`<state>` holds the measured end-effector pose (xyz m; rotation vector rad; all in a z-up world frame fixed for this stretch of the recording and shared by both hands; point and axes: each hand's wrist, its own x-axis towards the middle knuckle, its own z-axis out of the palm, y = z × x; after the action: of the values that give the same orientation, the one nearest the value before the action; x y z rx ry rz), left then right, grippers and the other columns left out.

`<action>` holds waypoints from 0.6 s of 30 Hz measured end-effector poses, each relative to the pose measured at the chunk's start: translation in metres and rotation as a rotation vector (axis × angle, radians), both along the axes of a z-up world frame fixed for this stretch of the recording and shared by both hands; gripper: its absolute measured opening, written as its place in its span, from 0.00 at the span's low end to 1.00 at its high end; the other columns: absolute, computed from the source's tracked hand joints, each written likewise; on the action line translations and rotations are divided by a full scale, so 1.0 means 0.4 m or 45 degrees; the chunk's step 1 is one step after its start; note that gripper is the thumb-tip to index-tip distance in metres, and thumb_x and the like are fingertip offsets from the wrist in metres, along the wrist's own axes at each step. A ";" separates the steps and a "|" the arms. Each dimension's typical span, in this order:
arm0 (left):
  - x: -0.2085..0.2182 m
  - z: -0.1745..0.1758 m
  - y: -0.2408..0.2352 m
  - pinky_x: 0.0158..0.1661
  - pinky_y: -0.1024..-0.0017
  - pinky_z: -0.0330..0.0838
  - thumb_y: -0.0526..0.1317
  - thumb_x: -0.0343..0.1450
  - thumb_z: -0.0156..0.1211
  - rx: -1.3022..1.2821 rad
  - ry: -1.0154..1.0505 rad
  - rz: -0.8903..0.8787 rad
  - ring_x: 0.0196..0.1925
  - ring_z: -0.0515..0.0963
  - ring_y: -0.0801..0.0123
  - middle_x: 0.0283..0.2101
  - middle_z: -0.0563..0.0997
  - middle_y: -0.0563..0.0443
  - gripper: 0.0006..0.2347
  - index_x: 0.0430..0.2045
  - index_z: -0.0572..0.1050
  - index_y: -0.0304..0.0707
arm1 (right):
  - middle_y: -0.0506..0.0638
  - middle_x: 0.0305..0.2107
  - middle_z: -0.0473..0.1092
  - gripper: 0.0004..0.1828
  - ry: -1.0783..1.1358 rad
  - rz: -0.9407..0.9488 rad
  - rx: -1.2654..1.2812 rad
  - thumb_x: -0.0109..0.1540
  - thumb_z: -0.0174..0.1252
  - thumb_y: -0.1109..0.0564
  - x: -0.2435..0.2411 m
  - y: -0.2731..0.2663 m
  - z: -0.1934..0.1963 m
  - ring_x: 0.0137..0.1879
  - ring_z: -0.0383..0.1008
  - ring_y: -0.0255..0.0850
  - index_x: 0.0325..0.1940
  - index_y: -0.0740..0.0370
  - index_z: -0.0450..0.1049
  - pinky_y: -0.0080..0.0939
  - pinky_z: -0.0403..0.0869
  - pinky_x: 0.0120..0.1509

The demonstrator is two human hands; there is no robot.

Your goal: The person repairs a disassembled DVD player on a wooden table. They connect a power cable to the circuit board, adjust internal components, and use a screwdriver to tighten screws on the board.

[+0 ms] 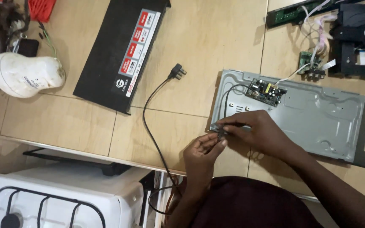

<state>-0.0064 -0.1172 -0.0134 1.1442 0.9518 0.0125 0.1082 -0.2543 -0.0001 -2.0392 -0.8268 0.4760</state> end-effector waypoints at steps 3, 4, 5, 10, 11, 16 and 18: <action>0.001 0.012 -0.001 0.43 0.73 0.84 0.34 0.62 0.72 -0.054 -0.062 -0.046 0.38 0.85 0.67 0.35 0.88 0.40 0.15 0.40 0.83 0.23 | 0.42 0.36 0.86 0.12 0.172 -0.108 -0.050 0.61 0.64 0.54 -0.003 0.011 0.010 0.39 0.84 0.33 0.48 0.48 0.87 0.34 0.76 0.41; 0.000 0.009 0.002 0.45 0.73 0.83 0.36 0.63 0.71 -0.010 -0.064 -0.069 0.41 0.86 0.68 0.36 0.88 0.43 0.13 0.39 0.84 0.27 | 0.44 0.35 0.86 0.13 0.209 -0.105 -0.016 0.61 0.63 0.52 -0.005 0.013 0.018 0.38 0.83 0.33 0.48 0.50 0.87 0.34 0.75 0.40; -0.001 0.007 0.004 0.47 0.73 0.83 0.37 0.64 0.70 0.033 -0.065 -0.094 0.43 0.86 0.68 0.38 0.88 0.45 0.11 0.37 0.84 0.30 | 0.45 0.34 0.86 0.14 0.248 -0.103 0.017 0.61 0.63 0.50 -0.007 0.016 0.027 0.37 0.82 0.33 0.48 0.52 0.86 0.34 0.74 0.38; -0.017 -0.037 0.015 0.42 0.69 0.79 0.41 0.67 0.73 0.078 -0.157 -0.201 0.37 0.80 0.70 0.33 0.86 0.43 0.13 0.40 0.83 0.32 | 0.58 0.31 0.83 0.09 0.294 -0.111 0.244 0.59 0.66 0.61 -0.002 0.015 -0.018 0.36 0.84 0.44 0.43 0.59 0.86 0.47 0.82 0.41; -0.009 -0.036 0.019 0.42 0.70 0.79 0.42 0.68 0.72 0.102 -0.183 -0.215 0.37 0.80 0.71 0.32 0.86 0.44 0.12 0.40 0.83 0.33 | 0.59 0.30 0.83 0.09 0.293 -0.112 0.227 0.59 0.66 0.61 0.007 0.016 -0.026 0.35 0.83 0.43 0.43 0.58 0.86 0.46 0.81 0.40; -0.006 -0.025 0.029 0.44 0.69 0.78 0.39 0.70 0.68 0.092 -0.230 -0.278 0.39 0.80 0.69 0.33 0.85 0.42 0.10 0.39 0.83 0.29 | 0.56 0.28 0.84 0.08 0.362 -0.104 0.248 0.59 0.67 0.60 0.015 0.024 -0.013 0.32 0.80 0.37 0.41 0.57 0.87 0.43 0.78 0.37; -0.012 -0.033 0.034 0.45 0.69 0.78 0.38 0.71 0.67 0.060 -0.230 -0.288 0.39 0.79 0.70 0.33 0.85 0.42 0.10 0.39 0.82 0.28 | 0.56 0.27 0.83 0.08 0.371 -0.093 0.242 0.58 0.68 0.60 0.012 0.025 -0.020 0.31 0.78 0.36 0.41 0.57 0.87 0.42 0.77 0.37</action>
<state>-0.0110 -0.1038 -0.0265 1.2667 0.6620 -0.0442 0.1131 -0.2441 -0.0082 -1.7669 -0.5958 0.6122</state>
